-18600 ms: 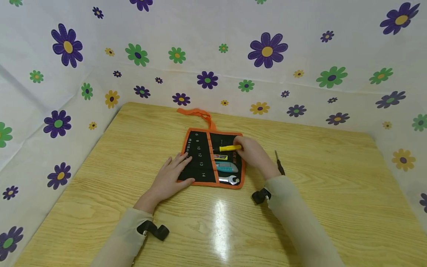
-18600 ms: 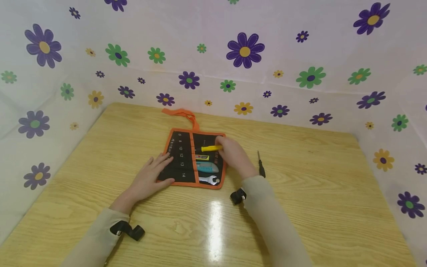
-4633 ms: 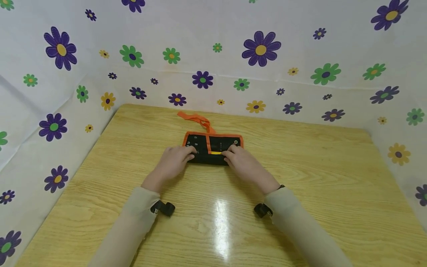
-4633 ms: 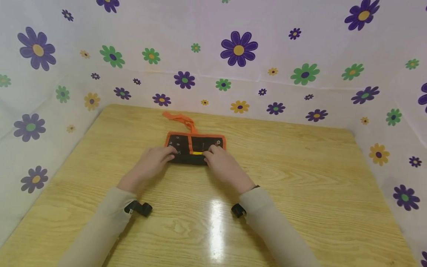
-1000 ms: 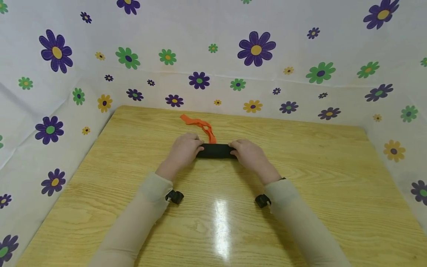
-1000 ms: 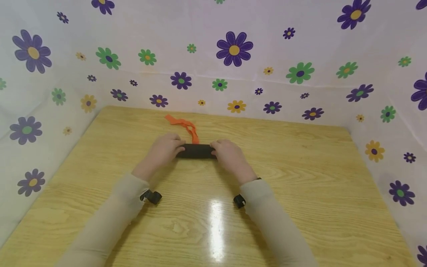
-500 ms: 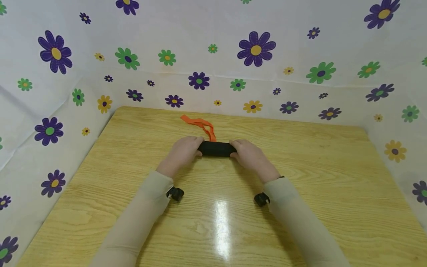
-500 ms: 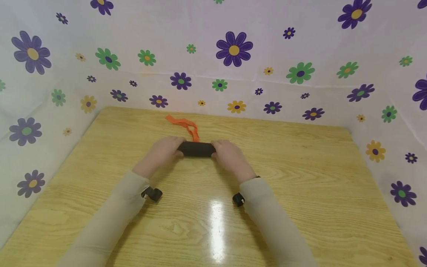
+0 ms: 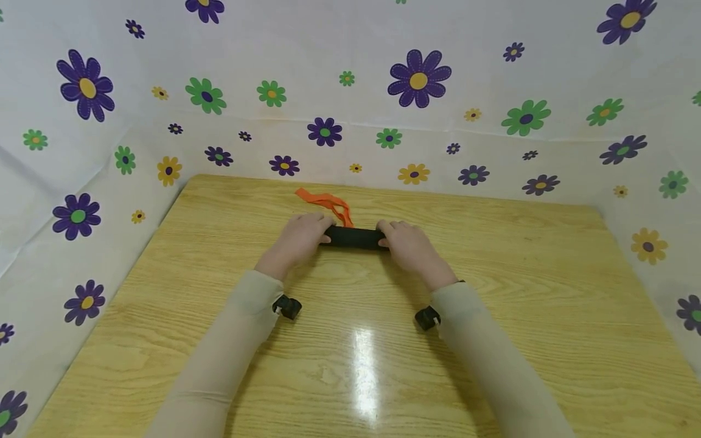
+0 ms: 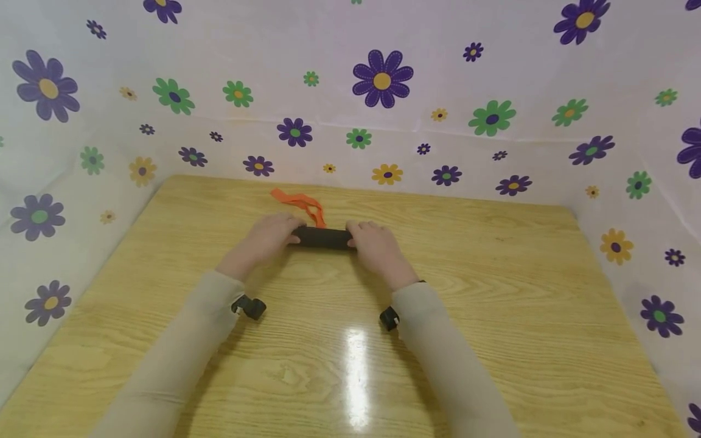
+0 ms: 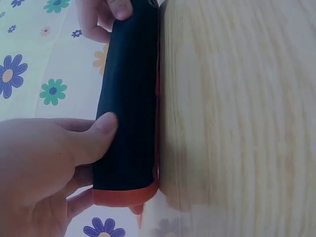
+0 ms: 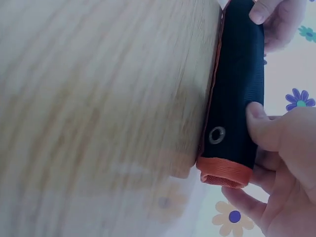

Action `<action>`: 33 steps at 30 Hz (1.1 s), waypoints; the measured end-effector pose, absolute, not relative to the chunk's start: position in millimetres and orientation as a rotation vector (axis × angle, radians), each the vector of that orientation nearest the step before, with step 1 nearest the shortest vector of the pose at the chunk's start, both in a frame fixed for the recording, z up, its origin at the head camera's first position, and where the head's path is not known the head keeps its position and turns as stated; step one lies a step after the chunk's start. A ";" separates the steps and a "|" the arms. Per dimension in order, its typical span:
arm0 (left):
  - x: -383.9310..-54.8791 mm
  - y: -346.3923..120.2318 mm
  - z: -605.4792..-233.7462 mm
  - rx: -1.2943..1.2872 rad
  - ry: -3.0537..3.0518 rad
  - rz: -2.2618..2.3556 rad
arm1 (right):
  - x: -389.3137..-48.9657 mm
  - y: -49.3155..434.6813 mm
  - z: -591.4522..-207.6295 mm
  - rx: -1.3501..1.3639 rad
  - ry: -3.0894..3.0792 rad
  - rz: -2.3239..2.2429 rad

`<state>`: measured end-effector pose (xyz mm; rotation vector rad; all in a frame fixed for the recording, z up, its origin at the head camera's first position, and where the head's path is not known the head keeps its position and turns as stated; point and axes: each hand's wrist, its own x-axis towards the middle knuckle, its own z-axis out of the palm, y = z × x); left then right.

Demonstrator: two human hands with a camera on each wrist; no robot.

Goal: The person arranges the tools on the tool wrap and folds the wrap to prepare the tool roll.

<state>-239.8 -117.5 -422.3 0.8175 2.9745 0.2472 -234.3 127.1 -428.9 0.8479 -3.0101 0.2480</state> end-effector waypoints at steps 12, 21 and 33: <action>-260.8 -118.4 -432.7 0.753 2.913 0.397 | -249.9 127.6 -435.1 0.685 -3.120 0.496; -264.2 -118.2 -430.5 0.700 2.839 0.499 | -246.7 128.2 -427.5 0.771 -3.066 0.403; -260.8 -125.5 -423.9 0.868 2.706 0.531 | -247.2 134.9 -422.5 0.756 -3.302 0.741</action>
